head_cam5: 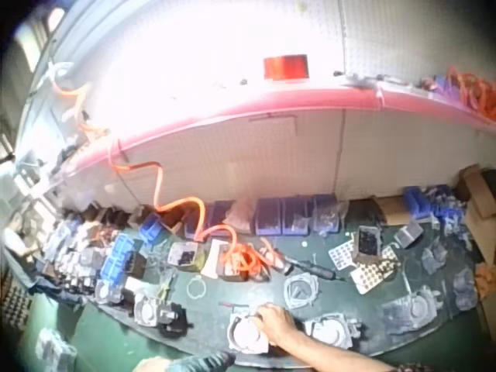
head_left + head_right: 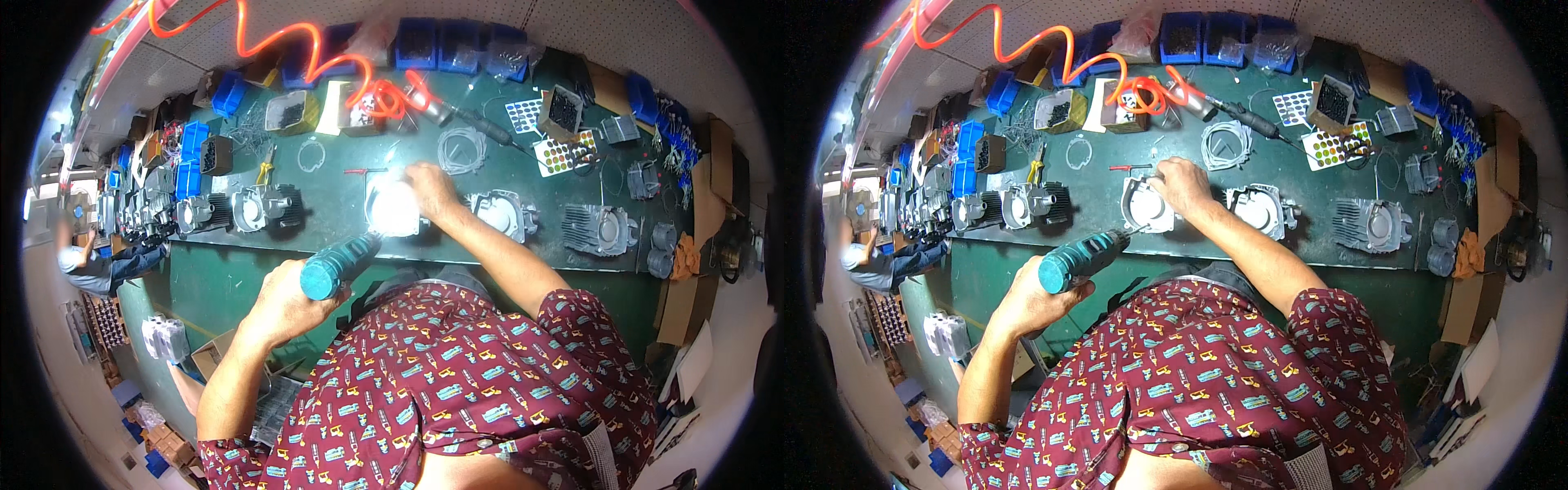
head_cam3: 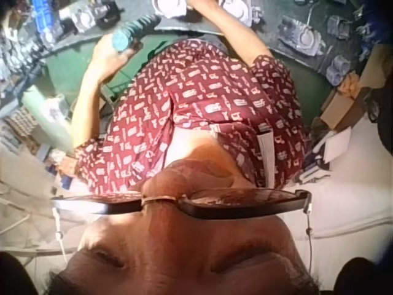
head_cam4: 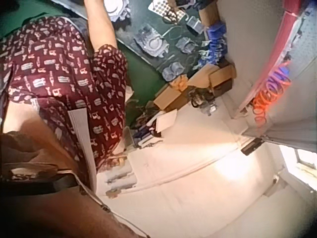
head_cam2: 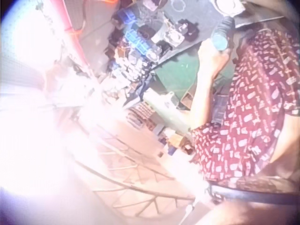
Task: The person assembles small electrical components on a workbench. They place circular metal parts into housings, insert screws, and use a power drill to fasten them. The person then uses a pneumatic air gun to clean the assembled units.
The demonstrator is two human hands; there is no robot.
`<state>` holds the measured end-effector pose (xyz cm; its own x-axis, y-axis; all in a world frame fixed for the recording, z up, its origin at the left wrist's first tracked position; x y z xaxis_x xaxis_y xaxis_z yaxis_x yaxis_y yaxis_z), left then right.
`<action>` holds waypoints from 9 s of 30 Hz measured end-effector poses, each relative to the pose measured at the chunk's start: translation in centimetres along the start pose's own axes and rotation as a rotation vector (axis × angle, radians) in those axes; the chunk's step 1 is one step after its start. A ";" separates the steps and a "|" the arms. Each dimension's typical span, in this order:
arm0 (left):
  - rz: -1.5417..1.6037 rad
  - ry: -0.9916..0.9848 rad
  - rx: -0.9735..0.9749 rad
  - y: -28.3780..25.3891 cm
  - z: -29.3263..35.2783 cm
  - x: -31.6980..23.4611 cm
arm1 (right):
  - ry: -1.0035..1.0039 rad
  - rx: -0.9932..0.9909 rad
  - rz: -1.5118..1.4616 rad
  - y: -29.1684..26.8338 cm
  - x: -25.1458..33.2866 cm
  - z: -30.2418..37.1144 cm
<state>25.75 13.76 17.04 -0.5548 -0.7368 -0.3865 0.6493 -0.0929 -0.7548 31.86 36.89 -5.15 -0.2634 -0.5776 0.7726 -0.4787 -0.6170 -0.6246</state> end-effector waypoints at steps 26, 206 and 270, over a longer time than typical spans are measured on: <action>1.089 0.024 -0.278 5.3 2.2 6.9 | 0.708 0.258 -1.443 -3.8 0.1 1.6; 0.365 0.208 -0.219 0.8 0.9 -3.7 | 0.573 0.014 -1.397 -9.1 -3.9 0.2; -0.071 0.339 0.147 2.6 -10.8 -22.0 | -0.068 0.066 -0.102 -15.8 -13.8 8.8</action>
<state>34.00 37.02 17.87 -0.7256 -0.4639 -0.5082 0.6572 -0.2485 -0.7115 50.40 49.91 -6.94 -0.1577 -0.5432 0.8246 -0.4438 -0.7070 -0.5506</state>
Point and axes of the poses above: each hand's wrist, its own z-axis away from the middle knuckle, its own y-axis out of the palm, x = y × z, the point moved 2 cm from there along -z, towards the middle knuckle, and after that the axes turned 3 degrees about -x, right-handed, at the moved point
